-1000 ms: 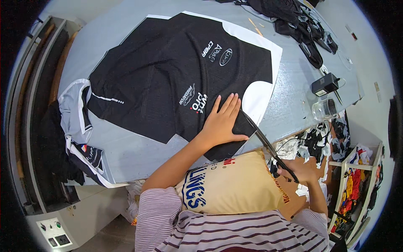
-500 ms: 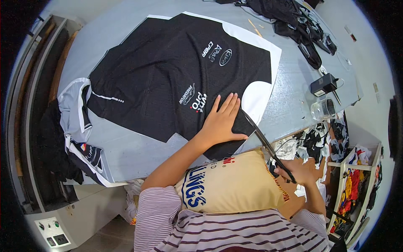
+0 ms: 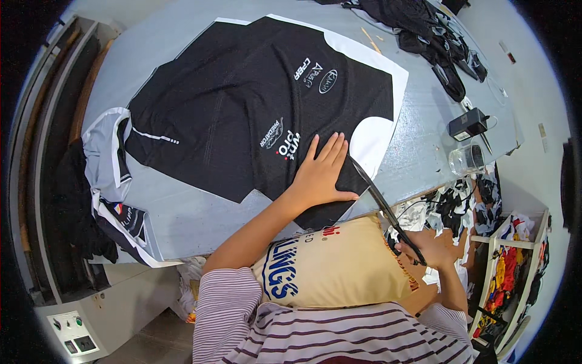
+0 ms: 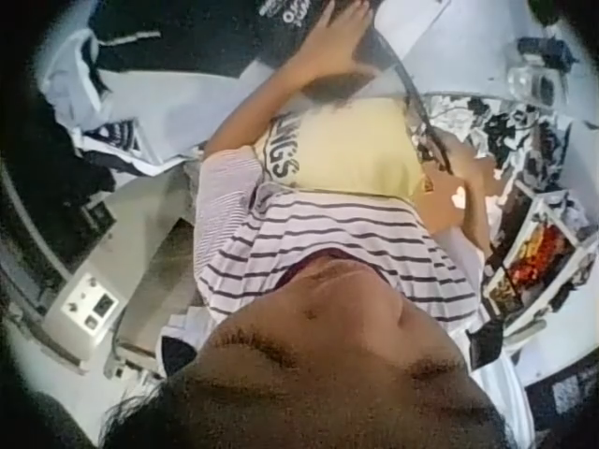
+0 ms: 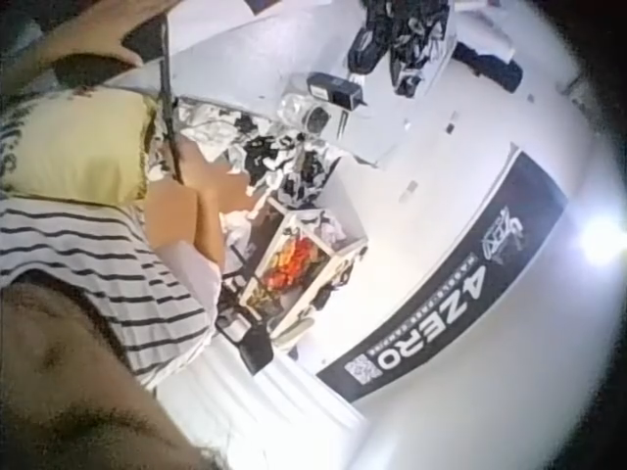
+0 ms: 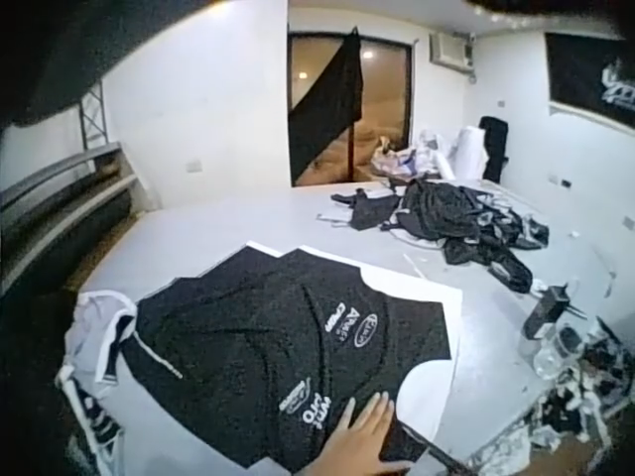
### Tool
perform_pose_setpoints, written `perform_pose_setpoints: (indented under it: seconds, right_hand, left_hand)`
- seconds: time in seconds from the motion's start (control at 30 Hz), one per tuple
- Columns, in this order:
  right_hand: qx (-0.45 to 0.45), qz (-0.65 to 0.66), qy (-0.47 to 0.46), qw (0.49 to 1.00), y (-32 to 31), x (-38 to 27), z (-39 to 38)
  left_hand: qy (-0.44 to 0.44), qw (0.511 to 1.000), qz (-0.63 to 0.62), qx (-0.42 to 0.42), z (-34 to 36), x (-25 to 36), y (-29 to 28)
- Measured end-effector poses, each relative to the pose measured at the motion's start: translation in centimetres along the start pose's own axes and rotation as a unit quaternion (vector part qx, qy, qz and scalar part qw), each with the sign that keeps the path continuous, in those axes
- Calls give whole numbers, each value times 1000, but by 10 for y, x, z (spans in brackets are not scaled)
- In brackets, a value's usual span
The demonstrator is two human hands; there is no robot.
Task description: The recorder uses scissors to cut out a shirt pattern from black and white fabric on a workbench.
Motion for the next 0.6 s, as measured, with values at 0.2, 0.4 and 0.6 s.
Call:
perform_pose_setpoints:
  seconds: [0.2,0.4,0.6]
  right_hand:
    - [1,24,31,999,2,2,-1]
    - [10,31,48,998,3,1,-3]
    - [27,35,33,998,6,-1,-4]
  left_hand:
    - [-5,1000,-14,1,0,-1,0]
    - [-7,1000,-12,-1,0,-1,1]
    - [-8,1000,-15,0,-1,-2,1]
Point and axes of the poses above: each hand's wrist, its own z-axis towards the middle knuckle, its own y-axis out of the palm, x = y × z, the point moved 7 cm from there along z, towards the middle knuckle, and after that the axes turned 4 degrees about -z, right-handed, at the moved point
